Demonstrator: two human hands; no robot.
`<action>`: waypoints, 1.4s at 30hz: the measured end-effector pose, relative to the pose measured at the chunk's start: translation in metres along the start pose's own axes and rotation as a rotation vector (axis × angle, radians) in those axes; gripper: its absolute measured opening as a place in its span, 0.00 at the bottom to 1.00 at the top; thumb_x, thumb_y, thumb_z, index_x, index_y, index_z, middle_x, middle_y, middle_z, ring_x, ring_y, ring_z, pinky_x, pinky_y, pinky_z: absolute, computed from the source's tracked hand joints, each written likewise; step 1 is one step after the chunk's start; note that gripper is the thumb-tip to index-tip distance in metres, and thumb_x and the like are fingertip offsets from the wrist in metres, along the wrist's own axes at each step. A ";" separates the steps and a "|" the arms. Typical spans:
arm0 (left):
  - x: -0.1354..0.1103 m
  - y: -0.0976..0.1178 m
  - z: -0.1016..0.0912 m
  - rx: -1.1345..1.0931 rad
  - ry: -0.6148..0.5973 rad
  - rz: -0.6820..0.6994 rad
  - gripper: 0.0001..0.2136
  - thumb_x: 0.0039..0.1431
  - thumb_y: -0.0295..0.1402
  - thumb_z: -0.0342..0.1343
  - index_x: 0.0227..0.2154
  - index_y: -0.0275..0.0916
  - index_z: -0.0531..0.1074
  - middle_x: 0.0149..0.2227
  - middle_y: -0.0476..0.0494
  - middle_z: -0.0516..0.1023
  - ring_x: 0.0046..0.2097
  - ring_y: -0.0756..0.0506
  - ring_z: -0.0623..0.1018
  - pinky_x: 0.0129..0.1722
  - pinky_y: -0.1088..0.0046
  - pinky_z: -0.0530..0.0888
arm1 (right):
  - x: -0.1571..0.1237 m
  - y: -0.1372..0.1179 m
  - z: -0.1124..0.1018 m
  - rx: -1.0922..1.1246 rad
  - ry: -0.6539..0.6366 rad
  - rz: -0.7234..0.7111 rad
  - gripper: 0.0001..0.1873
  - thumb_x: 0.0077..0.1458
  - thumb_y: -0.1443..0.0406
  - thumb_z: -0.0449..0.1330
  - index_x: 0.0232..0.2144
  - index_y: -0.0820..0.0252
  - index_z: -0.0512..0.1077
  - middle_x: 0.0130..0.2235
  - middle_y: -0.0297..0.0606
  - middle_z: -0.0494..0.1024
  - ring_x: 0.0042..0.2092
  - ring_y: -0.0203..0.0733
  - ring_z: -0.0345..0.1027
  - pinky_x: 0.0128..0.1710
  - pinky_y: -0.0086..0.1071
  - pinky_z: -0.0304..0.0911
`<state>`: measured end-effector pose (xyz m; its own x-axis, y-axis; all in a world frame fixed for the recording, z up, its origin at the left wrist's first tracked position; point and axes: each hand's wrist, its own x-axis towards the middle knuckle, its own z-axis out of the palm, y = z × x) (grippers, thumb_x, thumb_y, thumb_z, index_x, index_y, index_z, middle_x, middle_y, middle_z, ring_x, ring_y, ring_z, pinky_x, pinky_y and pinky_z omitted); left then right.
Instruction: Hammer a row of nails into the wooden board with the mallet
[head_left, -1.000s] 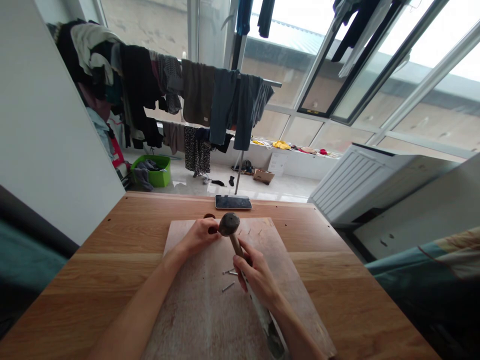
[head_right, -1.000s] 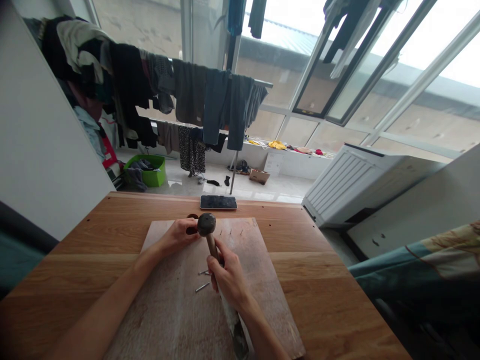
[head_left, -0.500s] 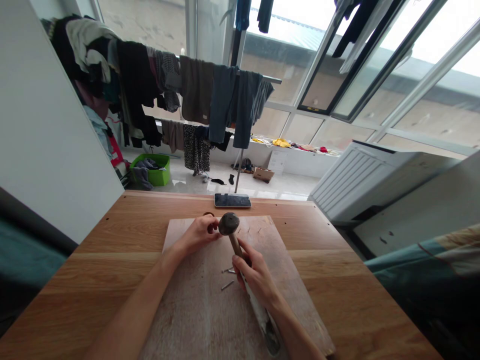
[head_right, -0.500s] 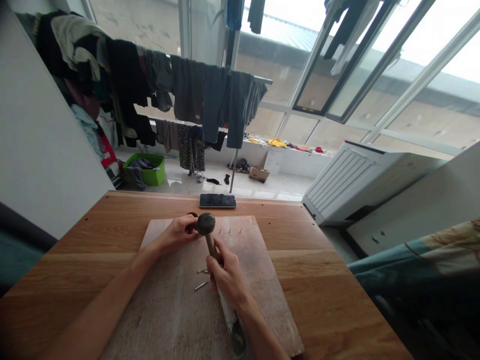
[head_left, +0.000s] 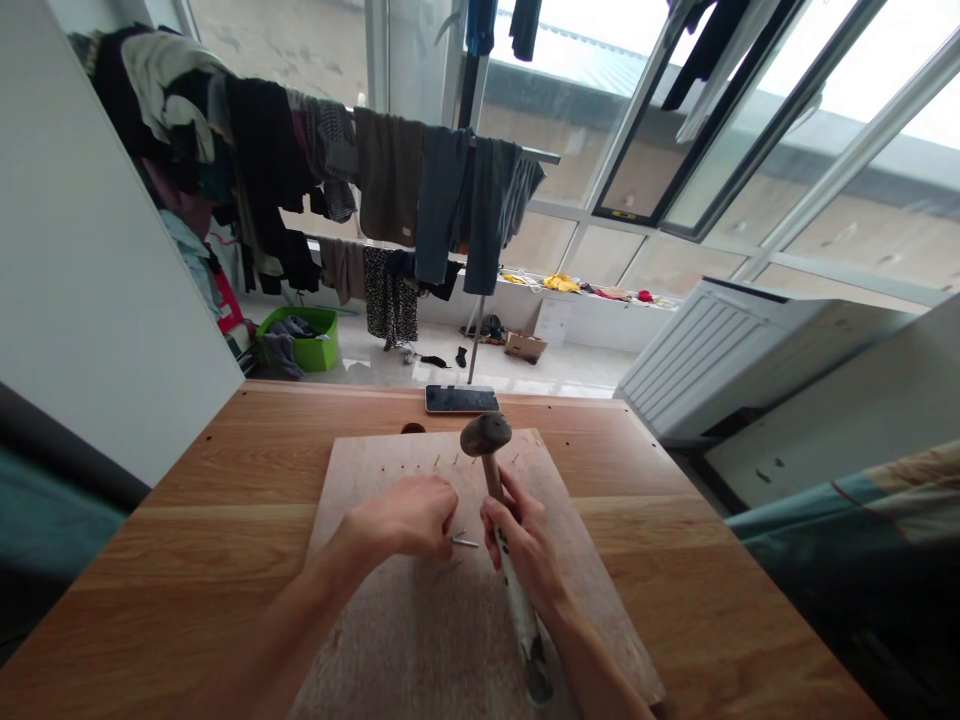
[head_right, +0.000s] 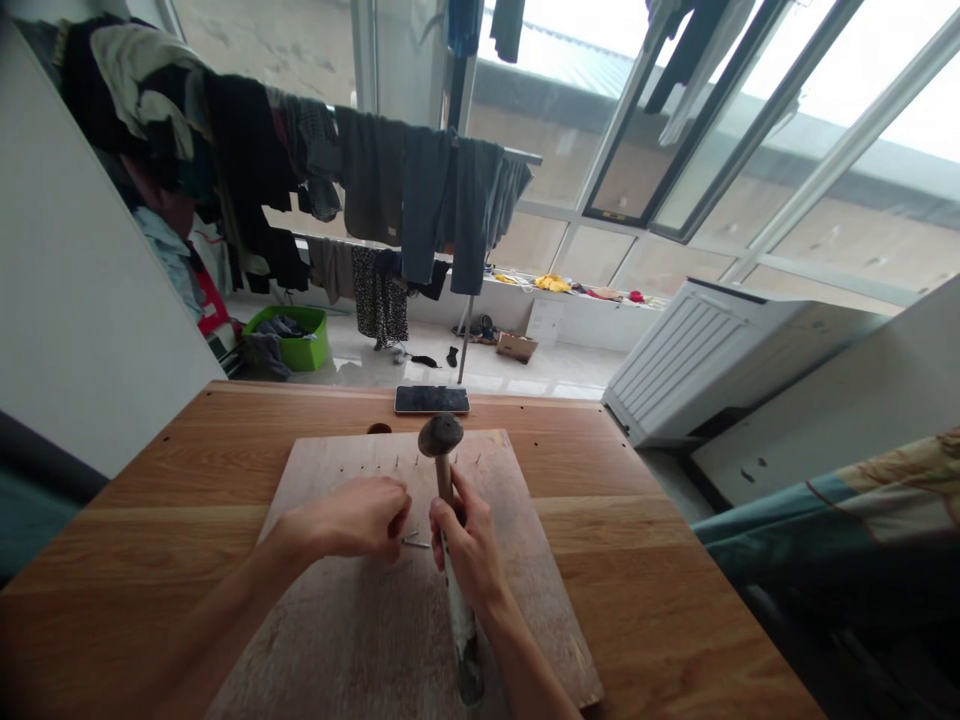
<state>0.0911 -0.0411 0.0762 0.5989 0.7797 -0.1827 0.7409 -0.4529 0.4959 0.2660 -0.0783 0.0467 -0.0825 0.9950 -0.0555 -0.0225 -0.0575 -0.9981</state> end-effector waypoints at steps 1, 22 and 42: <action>0.001 0.001 0.002 0.007 0.007 0.004 0.06 0.39 0.26 0.63 0.17 0.41 0.71 0.22 0.50 0.71 0.24 0.48 0.70 0.23 0.72 0.59 | 0.000 0.002 0.000 0.000 -0.006 0.001 0.33 0.55 0.56 0.59 0.61 0.63 0.65 0.22 0.24 0.66 0.15 0.29 0.56 0.12 0.23 0.55; -0.003 -0.053 -0.028 0.086 0.316 -0.214 0.07 0.55 0.25 0.54 0.25 0.42 0.74 0.27 0.49 0.78 0.29 0.47 0.75 0.28 0.74 0.60 | -0.001 0.008 0.002 0.031 -0.042 0.000 0.31 0.57 0.57 0.59 0.60 0.63 0.65 0.23 0.24 0.66 0.15 0.28 0.56 0.12 0.22 0.55; 0.012 -0.081 -0.007 -0.297 0.338 -0.012 0.06 0.54 0.32 0.55 0.27 0.37 0.74 0.27 0.49 0.76 0.30 0.48 0.74 0.31 0.75 0.68 | -0.005 0.009 0.012 0.020 -0.122 -0.008 0.28 0.59 0.59 0.57 0.60 0.61 0.66 0.23 0.25 0.65 0.16 0.28 0.56 0.13 0.22 0.55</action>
<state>0.0362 0.0085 0.0397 0.4218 0.9037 0.0730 0.5984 -0.3380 0.7264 0.2539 -0.0848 0.0380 -0.2026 0.9783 -0.0424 -0.0431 -0.0521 -0.9977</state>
